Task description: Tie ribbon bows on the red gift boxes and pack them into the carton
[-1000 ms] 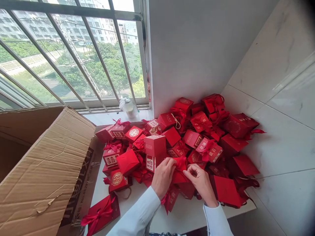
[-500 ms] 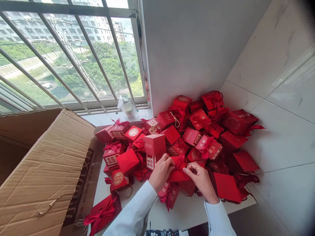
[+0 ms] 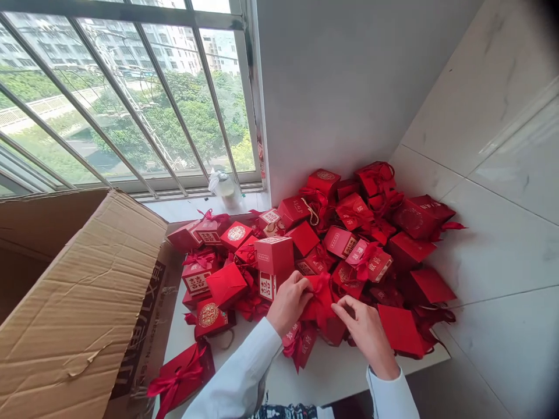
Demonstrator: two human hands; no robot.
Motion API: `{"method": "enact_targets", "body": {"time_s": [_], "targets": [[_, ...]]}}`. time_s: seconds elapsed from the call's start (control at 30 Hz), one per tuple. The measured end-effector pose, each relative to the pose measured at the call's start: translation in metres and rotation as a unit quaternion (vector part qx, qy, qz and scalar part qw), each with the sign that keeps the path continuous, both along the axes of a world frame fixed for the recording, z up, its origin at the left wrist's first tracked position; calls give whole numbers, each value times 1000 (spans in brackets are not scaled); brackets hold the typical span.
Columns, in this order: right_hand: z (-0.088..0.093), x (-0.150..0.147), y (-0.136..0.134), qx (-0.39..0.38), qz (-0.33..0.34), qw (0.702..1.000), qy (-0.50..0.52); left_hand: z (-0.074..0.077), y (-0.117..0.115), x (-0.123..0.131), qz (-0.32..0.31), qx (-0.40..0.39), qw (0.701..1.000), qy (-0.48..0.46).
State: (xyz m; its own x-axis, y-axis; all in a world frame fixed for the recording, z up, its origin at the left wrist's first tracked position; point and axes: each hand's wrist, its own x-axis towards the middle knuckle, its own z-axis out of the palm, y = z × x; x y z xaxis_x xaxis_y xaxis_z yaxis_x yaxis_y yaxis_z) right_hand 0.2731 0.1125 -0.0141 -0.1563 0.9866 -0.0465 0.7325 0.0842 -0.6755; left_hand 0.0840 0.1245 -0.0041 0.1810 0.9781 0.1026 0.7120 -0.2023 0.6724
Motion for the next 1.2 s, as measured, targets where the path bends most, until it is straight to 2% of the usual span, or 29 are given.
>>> {"method": "enact_targets", "body": {"time_s": [0.1, 0.23, 0.33, 0.47, 0.63, 0.83, 1.03, 1.2], "targets": [[3, -8, -2, 43, -8, 999, 13, 1, 0, 0, -8, 3, 1000, -4], [3, -29, -4, 100, -2, 995, -30, 0, 1, 0, -20, 6, 1000, -14], [5, -36, 0, 77, 0, 997, -25, -2, 3, -2, -19, 4, 1000, -23], [12, -27, 7, 6, 2, 999, 40, -4, 4, -4, -34, 0, 999, -20], [19, -18, 8, -32, 1, 996, 85, -3, 3, -4, -38, 1, 999, -17], [12, -13, 8, -53, 1, 994, 100, -4, 4, -3, -57, -3, 998, -34], [10, -6, 8, -32, 20, 991, 127, -4, 4, -3, -39, -4, 999, 1], [14, -20, -1, -19, 9, 996, 82, -3, 4, 0, -49, -11, 999, 13]]}}
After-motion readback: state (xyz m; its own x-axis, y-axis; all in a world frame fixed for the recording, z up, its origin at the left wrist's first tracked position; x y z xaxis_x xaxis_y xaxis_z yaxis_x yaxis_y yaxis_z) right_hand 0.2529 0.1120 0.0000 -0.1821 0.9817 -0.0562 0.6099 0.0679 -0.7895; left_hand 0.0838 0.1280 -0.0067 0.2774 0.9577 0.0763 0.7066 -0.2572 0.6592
